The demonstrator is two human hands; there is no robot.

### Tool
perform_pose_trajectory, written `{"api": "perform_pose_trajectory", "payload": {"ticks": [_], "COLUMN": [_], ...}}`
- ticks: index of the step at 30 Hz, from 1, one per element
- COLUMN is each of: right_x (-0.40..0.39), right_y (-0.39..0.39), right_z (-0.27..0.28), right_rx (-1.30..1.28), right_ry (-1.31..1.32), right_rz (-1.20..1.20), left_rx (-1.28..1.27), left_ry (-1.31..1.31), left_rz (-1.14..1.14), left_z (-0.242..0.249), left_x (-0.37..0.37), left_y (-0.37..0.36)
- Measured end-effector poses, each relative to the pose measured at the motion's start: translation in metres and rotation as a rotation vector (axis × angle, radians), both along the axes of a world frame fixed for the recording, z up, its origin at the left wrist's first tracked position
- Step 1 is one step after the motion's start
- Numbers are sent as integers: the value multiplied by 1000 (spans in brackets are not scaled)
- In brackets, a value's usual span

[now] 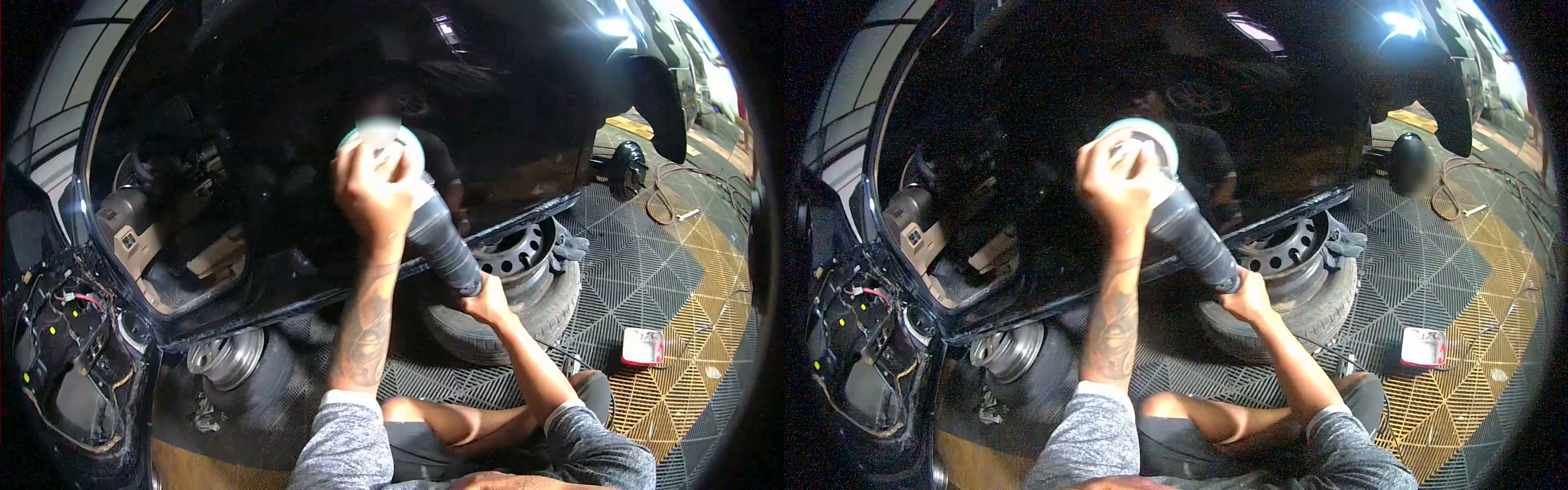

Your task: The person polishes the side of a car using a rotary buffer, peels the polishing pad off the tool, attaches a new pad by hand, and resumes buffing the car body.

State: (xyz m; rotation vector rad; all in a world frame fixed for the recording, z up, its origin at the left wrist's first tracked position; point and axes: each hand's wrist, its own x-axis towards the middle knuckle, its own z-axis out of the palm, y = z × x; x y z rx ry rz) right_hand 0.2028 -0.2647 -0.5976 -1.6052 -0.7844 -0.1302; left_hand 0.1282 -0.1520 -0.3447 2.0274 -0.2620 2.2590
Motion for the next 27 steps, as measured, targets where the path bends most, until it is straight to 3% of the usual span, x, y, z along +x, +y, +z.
{"api": "perform_pose_trajectory", "payload": {"ticks": [6, 9, 13, 16, 17, 19, 27], "right_x": [-34, -54, -66, -57, -58, -49, 10], "right_y": [62, 70, 60, 58, 44, 29, -51], "right_z": [52, 113, 187, 225, 240, 255, 256], "right_rx": [-184, -191, 131, 189, 74, 98, 190], "right_ry": [-211, -318, -564, -829, -738, -731, -608], "right_rz": [89, 164, 340, 223, 276, 254, 110], "left_rx": [-145, -265, -205, -237, -227, -170, -17], "left_ry": [-108, -100, -74, 9, 32, 58, 154], "left_rz": [15, -139, 98, 197, 304, 405, 263], "left_z": [33, 93, 198, 262, 274, 297, 340], "left_x": [-74, -104, -118, -113, -109, -93, 20], "left_y": [113, 113, 151, 140, 126, 114, 27]}}
